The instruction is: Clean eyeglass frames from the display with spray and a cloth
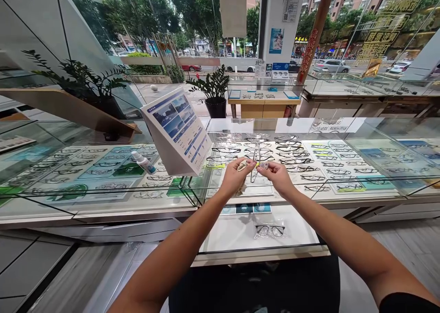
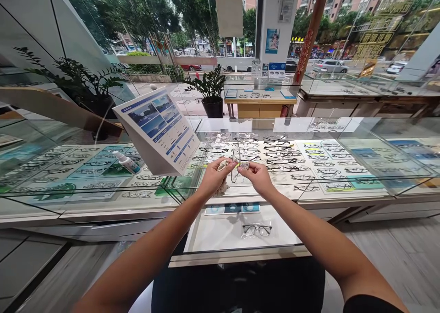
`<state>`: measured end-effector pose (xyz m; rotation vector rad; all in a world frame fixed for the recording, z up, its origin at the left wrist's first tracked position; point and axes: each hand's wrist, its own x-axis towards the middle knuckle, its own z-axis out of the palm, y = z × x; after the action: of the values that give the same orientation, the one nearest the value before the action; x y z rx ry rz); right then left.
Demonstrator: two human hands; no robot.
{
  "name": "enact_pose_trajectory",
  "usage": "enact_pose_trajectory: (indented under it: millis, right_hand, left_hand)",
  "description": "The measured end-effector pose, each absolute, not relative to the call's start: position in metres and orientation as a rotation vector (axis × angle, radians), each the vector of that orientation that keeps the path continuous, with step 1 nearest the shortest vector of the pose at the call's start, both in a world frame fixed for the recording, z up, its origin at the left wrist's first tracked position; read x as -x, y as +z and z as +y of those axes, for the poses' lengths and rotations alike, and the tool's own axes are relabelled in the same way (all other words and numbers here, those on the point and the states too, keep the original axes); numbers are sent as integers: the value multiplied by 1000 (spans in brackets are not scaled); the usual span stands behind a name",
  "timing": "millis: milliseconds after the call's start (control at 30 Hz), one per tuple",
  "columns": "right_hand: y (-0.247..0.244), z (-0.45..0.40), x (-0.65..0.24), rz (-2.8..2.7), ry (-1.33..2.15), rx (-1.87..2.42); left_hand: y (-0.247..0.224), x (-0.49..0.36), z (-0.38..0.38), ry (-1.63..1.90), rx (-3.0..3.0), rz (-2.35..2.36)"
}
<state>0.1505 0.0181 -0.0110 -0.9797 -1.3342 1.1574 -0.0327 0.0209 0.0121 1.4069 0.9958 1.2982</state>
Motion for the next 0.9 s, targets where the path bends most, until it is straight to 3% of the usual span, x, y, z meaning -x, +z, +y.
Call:
enact_pose_trajectory:
  millis: [500, 900]
  right_hand:
    - [3, 25, -158, -1345, 944, 996]
    - [1, 39, -178, -1261, 262, 1106]
  left_hand:
    - [11, 41, 34, 1288, -1471, 1070]
    - [5, 37, 36, 1196, -1599, 1058]
